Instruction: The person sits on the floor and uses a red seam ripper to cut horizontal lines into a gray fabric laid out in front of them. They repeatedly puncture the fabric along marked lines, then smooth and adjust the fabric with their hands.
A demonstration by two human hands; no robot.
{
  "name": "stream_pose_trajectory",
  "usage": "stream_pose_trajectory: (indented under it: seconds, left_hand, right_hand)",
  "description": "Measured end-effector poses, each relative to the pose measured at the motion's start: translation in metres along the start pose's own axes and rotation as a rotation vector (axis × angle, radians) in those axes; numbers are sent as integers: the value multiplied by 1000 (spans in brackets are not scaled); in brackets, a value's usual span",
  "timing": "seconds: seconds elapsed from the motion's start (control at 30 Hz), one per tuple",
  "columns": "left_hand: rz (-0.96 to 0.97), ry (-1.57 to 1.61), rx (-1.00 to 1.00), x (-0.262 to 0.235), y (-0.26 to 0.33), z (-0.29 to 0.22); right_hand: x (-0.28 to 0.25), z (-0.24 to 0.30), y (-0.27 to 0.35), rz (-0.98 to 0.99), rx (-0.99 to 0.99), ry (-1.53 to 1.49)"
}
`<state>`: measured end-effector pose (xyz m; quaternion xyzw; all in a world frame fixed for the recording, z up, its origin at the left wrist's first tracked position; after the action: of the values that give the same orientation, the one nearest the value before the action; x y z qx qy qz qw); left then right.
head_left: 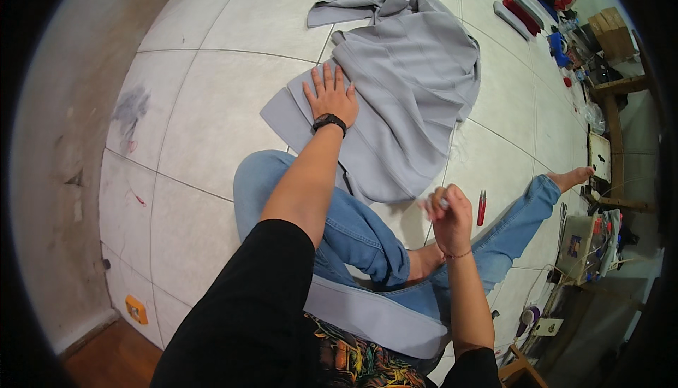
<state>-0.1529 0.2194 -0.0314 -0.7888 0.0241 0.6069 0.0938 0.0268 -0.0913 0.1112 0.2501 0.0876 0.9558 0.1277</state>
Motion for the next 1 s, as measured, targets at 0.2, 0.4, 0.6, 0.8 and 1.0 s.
stream_pose_trajectory:
  seconds: [0.2, 0.4, 0.6, 0.8, 1.0]
  left_hand:
    - [28, -14, -13, 3, -2, -1]
    - [26, -16, -8, 6, -2, -2]
    - [12, -13, 13, 3, -1, 1]
    - [53, -30, -6, 0, 0, -3]
    - [39, 6, -2, -3, 1, -2]
  right_hand:
    - [-54, 22, 106, -350, 362, 347]
    - [-74, 28, 126, -295, 391, 762]
    - [-33, 32, 53, -34, 235, 1887]
    - [10, 30, -7, 198, -11, 873]
    - [-27, 3, 52, 12, 261, 665]
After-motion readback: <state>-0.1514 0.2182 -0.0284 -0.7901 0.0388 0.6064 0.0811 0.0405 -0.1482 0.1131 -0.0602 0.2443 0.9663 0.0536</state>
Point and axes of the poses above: each hand's wrist, its own y-axis away from the middle knuckle, its own x-axis out of the palm, z = x × y, the point moved 2 cm from there along -y, towards the middle knuckle, and after that the axes turned 1 degree about -z, right-handed, at the moved point
